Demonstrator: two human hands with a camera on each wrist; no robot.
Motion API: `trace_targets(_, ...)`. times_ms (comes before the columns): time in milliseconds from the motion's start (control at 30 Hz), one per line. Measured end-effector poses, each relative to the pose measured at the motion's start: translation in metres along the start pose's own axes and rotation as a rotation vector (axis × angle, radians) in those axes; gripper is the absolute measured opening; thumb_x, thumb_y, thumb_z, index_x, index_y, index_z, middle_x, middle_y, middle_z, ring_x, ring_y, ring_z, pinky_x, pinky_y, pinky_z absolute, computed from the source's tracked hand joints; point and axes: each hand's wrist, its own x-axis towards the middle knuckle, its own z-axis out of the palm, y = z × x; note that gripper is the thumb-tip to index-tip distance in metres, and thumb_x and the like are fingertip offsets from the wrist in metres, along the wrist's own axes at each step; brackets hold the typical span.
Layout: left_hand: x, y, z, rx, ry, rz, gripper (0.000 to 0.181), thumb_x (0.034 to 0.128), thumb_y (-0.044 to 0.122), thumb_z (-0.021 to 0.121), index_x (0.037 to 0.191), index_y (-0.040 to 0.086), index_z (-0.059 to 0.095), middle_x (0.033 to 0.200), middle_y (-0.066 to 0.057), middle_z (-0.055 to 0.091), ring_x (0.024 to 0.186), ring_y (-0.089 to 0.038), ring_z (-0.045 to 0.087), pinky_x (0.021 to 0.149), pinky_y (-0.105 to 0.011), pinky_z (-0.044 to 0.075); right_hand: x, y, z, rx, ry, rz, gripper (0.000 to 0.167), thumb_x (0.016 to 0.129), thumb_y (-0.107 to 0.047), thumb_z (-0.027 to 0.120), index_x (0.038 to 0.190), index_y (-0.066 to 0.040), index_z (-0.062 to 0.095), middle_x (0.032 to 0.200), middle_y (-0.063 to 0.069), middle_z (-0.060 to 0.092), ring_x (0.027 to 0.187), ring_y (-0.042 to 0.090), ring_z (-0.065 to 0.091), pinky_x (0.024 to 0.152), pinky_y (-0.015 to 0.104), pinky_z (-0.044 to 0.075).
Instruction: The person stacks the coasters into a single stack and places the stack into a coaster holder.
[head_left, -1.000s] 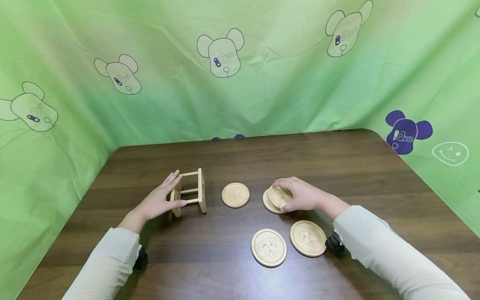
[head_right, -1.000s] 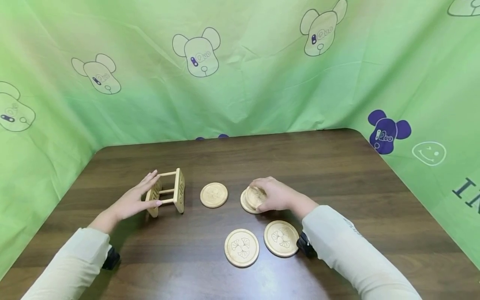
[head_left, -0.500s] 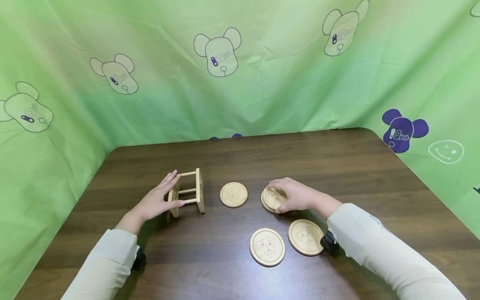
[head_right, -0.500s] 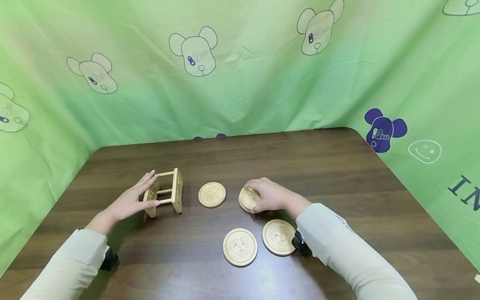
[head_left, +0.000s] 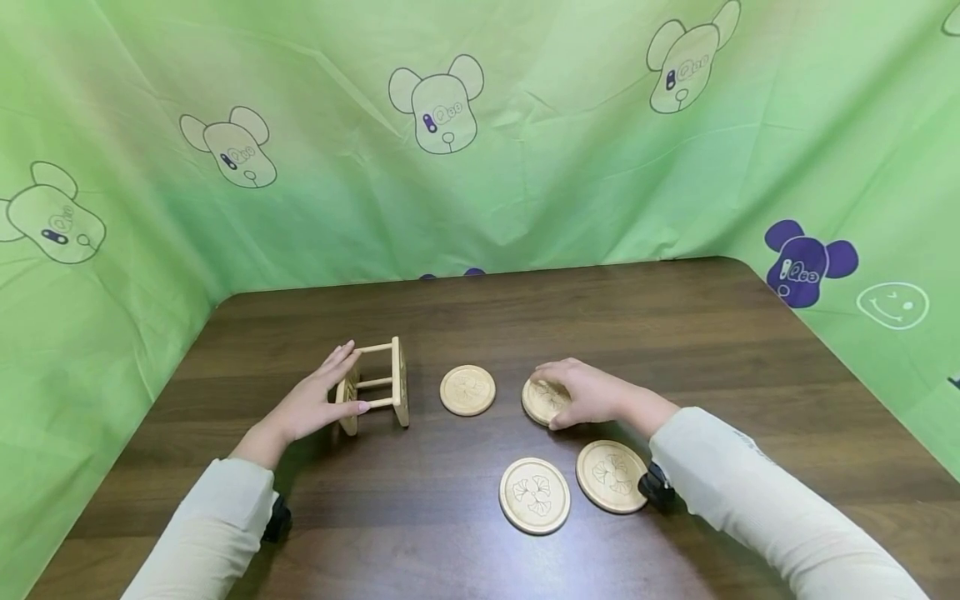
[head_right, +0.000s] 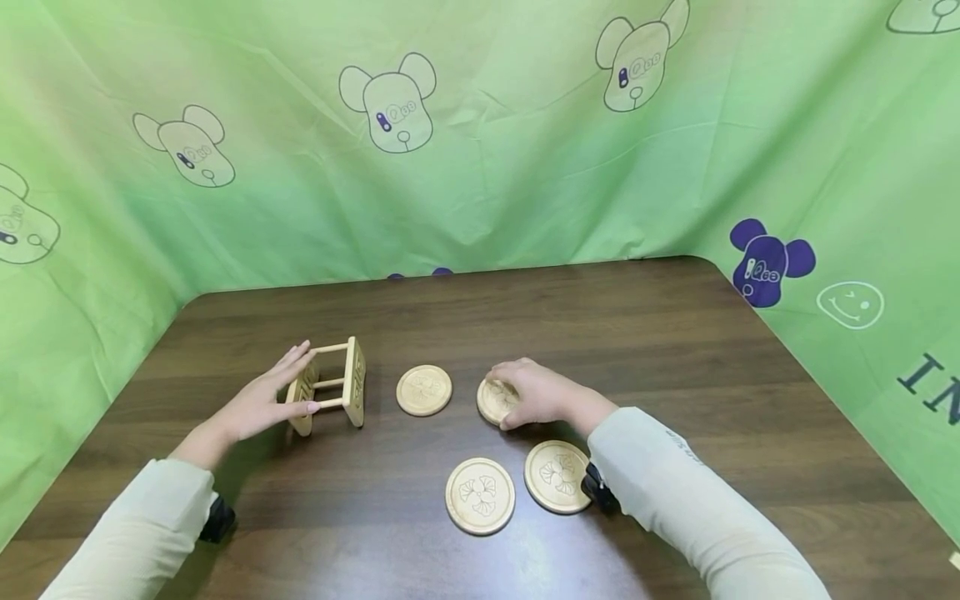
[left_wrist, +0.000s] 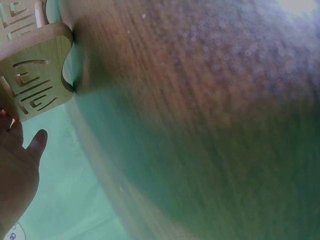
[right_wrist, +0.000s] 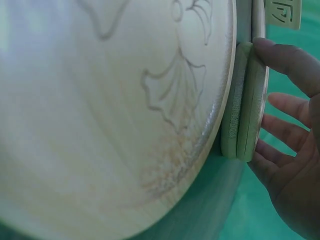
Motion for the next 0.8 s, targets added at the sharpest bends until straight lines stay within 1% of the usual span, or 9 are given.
trace_targets(167,0.0009,0.0004,0.0013,0.001,-0.003,-0.007,0.084,0.0757,0.048,0.058,0.138,0.009,0.019,0.144,0.002,0.004,0.130,-0.023,0.002,0.096,-0.050,0.018,-0.0007,-0.0014,-0.0004,0.001,-0.004,0.022,0.061,0.060,-0.020,0.073,0.114,0.002,0.052,0.120,0.022,0.045,0.109,0.037,0.039,0.091,0.045,0.030)
trace_targets(400,0.0029,0.0018,0.0017,0.003,-0.007,0.004,0.083,0.0761,0.048,0.058,0.138,0.008,0.019,0.144,0.000,0.005,0.129,-0.025,0.003,0.096,-0.050,0.017,-0.0031,-0.0026,-0.0016,-0.001,-0.017,0.041,0.062,0.061,-0.020,0.073,0.115,0.001,0.051,0.120,0.023,0.045,0.110,0.038,0.038,0.091,0.046,0.029)
trace_targets(633,0.0025,0.0013,0.0007,0.003,-0.010,0.000,0.083,0.0762,0.048,0.058,0.138,0.009,0.019,0.144,0.001,0.004,0.130,-0.022,0.002,0.097,-0.050,0.017,-0.0020,-0.0020,-0.0026,0.008,-0.007,0.033,0.064,0.063,-0.021,0.072,0.117,0.003,0.049,0.119,0.022,0.046,0.110,0.038,0.038,0.092,0.046,0.028)
trace_targets(800,0.0003,-0.0002,-0.0003,0.003,-0.005,0.000,0.083,0.0761,0.046,0.059,0.138,0.008,0.019,0.144,0.000,0.005,0.129,-0.025,0.003,0.096,-0.051,0.017,-0.0011,-0.0016,-0.0026,0.010,0.006,0.032,0.066,0.064,-0.023,0.071,0.119,0.004,0.047,0.120,0.020,0.046,0.111,0.037,0.037,0.093,0.046,0.027)
